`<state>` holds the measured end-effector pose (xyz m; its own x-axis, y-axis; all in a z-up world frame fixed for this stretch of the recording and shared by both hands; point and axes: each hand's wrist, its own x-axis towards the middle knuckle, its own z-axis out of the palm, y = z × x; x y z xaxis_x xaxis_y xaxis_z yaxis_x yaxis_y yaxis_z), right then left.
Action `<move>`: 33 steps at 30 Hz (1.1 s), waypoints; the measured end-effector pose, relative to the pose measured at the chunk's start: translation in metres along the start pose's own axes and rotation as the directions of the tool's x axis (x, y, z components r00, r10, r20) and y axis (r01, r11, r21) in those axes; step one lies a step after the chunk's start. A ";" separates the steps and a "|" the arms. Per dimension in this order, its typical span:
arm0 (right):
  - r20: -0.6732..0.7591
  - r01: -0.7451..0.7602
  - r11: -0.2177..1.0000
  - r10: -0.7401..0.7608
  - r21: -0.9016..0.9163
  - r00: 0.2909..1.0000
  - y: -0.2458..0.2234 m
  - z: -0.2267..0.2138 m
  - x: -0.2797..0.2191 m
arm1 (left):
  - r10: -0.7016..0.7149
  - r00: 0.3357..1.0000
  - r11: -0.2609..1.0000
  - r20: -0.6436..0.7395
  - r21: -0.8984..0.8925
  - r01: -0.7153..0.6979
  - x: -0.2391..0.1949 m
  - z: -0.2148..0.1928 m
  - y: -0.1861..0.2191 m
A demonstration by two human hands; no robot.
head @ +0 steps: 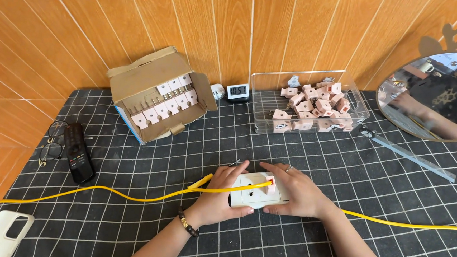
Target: Assembling an electrical plug by connecting wires to the internal terminals using a small screwdriver.
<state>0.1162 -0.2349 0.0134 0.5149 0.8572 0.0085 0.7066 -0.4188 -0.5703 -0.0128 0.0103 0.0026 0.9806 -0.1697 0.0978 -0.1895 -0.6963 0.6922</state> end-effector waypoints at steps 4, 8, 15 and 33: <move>-0.007 0.021 0.999 -0.021 -0.037 1.000 0.001 0.003 0.000 | 0.100 0.995 0.994 -0.015 0.051 -0.099 0.000 0.006 -0.009; -0.002 0.026 0.999 -0.026 -0.036 1.000 0.002 0.003 0.000 | 0.078 0.997 0.996 0.007 0.042 -0.079 0.001 0.003 -0.006; -0.018 0.050 0.997 -0.051 -0.056 0.999 0.004 0.005 0.000 | 0.032 0.999 0.999 -0.003 0.014 -0.032 0.000 0.001 -0.001; 0.076 -0.040 0.999 0.039 0.021 0.996 0.003 -0.007 -0.001 | 0.082 0.997 0.995 0.005 0.059 -0.083 0.001 0.005 -0.007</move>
<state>0.1209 -0.2392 0.0181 0.5031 0.8609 -0.0763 0.6751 -0.4466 -0.5871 -0.0103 0.0112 -0.0055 0.9614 -0.2297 0.1512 -0.2724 -0.7196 0.6387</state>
